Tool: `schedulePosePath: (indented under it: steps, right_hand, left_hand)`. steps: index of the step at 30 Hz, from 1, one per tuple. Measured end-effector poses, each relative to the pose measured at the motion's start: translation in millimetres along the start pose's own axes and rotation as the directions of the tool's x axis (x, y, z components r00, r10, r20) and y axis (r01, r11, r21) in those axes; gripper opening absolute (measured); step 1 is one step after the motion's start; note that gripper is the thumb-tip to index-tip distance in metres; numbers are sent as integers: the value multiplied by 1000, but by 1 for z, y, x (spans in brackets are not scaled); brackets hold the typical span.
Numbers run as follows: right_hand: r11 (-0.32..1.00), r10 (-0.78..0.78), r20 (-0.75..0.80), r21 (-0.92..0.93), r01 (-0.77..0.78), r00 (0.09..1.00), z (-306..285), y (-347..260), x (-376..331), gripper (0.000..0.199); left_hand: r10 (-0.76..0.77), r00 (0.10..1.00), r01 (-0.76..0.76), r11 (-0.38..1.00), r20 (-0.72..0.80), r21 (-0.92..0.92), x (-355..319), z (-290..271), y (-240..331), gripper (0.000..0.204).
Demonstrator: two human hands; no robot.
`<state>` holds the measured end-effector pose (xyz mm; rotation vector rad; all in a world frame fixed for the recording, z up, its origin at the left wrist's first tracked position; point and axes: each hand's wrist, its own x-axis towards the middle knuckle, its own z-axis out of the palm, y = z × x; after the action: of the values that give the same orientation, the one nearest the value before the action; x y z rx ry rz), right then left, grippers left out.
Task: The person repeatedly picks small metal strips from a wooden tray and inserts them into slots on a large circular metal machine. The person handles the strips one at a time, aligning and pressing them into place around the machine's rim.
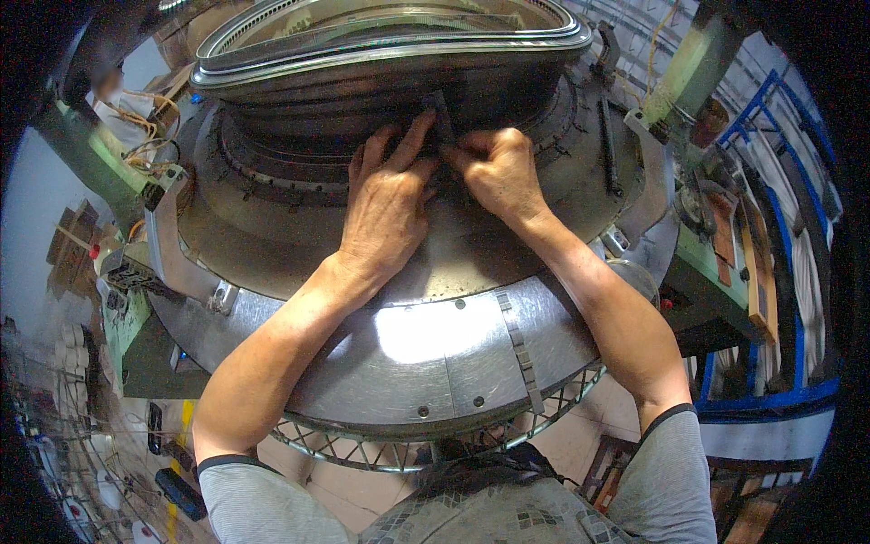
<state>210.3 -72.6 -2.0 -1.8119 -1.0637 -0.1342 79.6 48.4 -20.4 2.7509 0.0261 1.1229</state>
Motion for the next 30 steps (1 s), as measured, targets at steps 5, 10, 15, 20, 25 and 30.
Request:
schedulePosePath:
  steps: [5, 10, 15, 20, 25, 30]
  right_hand:
    - [1000, 18, -6, 11, -18, 1000, 2, 1, 1, 24]
    - [999, 45, 13, 18, -45, 999, 2, 2, 1, 24]
    - [1000, 15, 16, -4, -15, 1000, 2, 3, 0, 20]
    - [1000, -2, 12, -15, 2, 1000, 2, 5, 1, 20]
    - [1000, 2, 17, -22, -2, 1000, 2, 6, 1, 21]
    - [1000, -4, 2, -23, 4, 1000, 3, 6, 2, 22]
  left_hand:
    - [7, 1000, -7, 1000, -8, -16, 0, 1, 0, 31]
    - [11, 1000, -11, 1000, 4, 9, 0, 1, 0, 31]
    - [18, 1000, -18, 1000, 4, 22, 0, 2, 0, 30]
    - [10, 1000, -11, 1000, 24, 27, 0, 2, 0, 29]
    - [17, 1000, -18, 999, 26, 39, -1, 1, 0, 29]
    - [35, 999, -37, 998, 34, 50, 0, 1, -2, 29]
